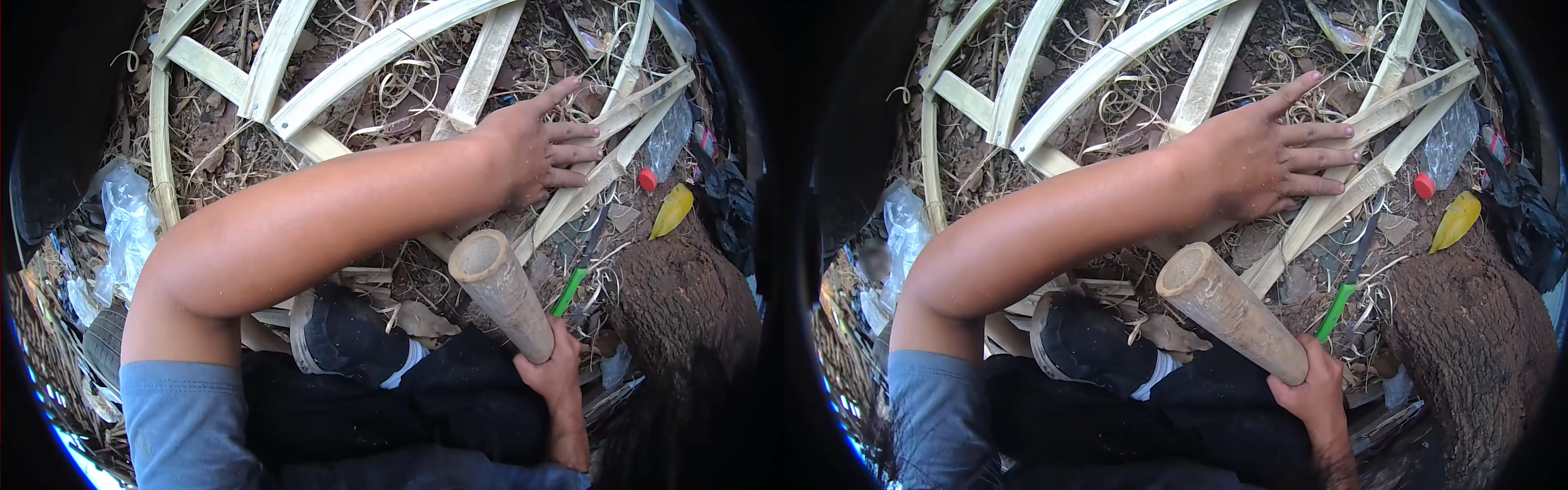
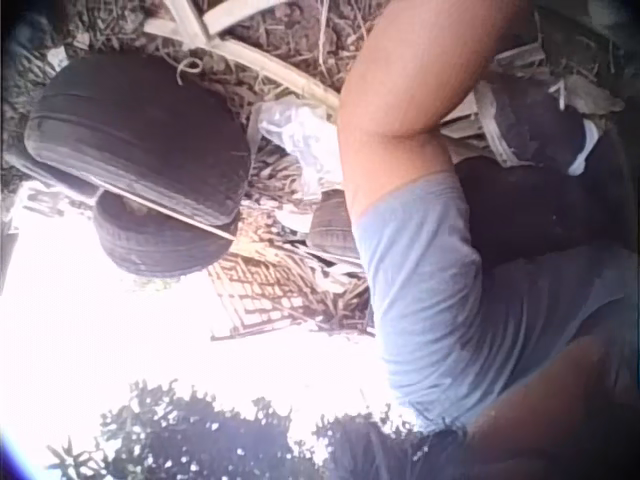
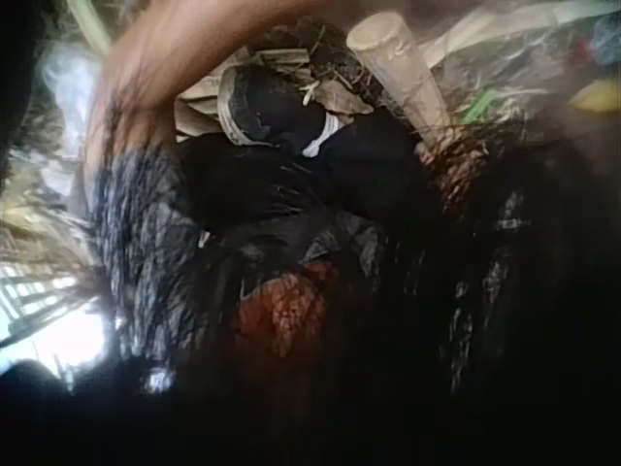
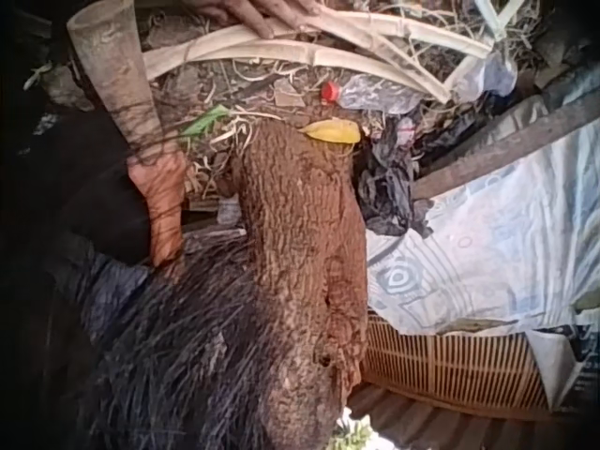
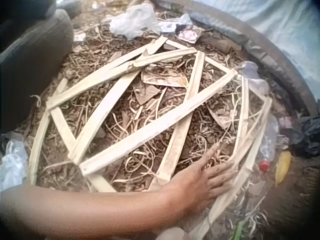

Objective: The person is assembling a bamboo lattice frame by hand while sitting on the ground, using a piece of bamboo to tap components into place and adjusting the position of bamboo strips.

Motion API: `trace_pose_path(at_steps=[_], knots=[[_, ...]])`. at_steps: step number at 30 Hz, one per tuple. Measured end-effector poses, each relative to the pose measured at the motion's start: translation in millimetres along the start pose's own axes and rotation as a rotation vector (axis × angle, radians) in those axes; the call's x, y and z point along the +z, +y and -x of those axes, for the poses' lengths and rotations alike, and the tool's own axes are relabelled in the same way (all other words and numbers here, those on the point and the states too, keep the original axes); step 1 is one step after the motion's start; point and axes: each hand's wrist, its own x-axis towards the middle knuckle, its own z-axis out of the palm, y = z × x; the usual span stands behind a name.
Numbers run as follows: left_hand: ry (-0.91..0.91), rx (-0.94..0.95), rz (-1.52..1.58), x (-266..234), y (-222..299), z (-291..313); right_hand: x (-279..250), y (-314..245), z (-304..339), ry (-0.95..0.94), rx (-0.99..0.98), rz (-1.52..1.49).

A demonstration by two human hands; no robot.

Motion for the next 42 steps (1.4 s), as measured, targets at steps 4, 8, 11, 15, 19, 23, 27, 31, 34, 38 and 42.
trace_pose_path(at_steps=[4,8,11,15,19,23,27,31,34,38,42], knots=[[-0.145,0.006,-0.195,-7.1,6.0,-3.7,6.6,2.1,-6.0,0.001,0.007,-0.036],[-0.139,0.057,-0.119,-2.2,-0.5,-4.4,5.5,5.7,0.9,-0.019,0.020,-0.024],[-0.141,0.068,-0.118,1.6,-3.3,-5.7,3.3,-10.0,-8.5,-0.036,0.061,0.002],[-0.153,0.100,-0.088,-0.4,-9.1,-8.4,1.6,-11.4,1.4,0.013,0.010,-0.011],[-0.178,0.113,-0.052,2.0,-7.5,-7.9,5.6,-19.6,0.7,0.022,0.033,-0.001],[-0.209,0.128,-0.045,3.5,-7.6,-12.2,-0.4,-33.1,-0.7,-0.030,0.100,0.044],[-0.212,0.123,-0.041,3.6,-12.4,-15.9,-11.4,-4.2,17.4,-0.081,-0.053,0.194],[-0.223,0.112,0.005,3.2,-10.4,-12.5,-4.6,-15.2,15.6,0.011,0.033,0.086],[-0.212,0.139,0.003,0.5,-9.5,-16.7,-7.6,-24.6,13.6,0.100,0.024,-0.095],[-0.230,0.118,-0.001,6.3,-7.9,-11.0,-6.7,-25.4,1.6,-0.168,0.231,0.144],[-0.171,0.119,-0.019,7.9,-5.8,-10.8,-5.8,-28.4,5.8,-0.162,0.265,0.071]])
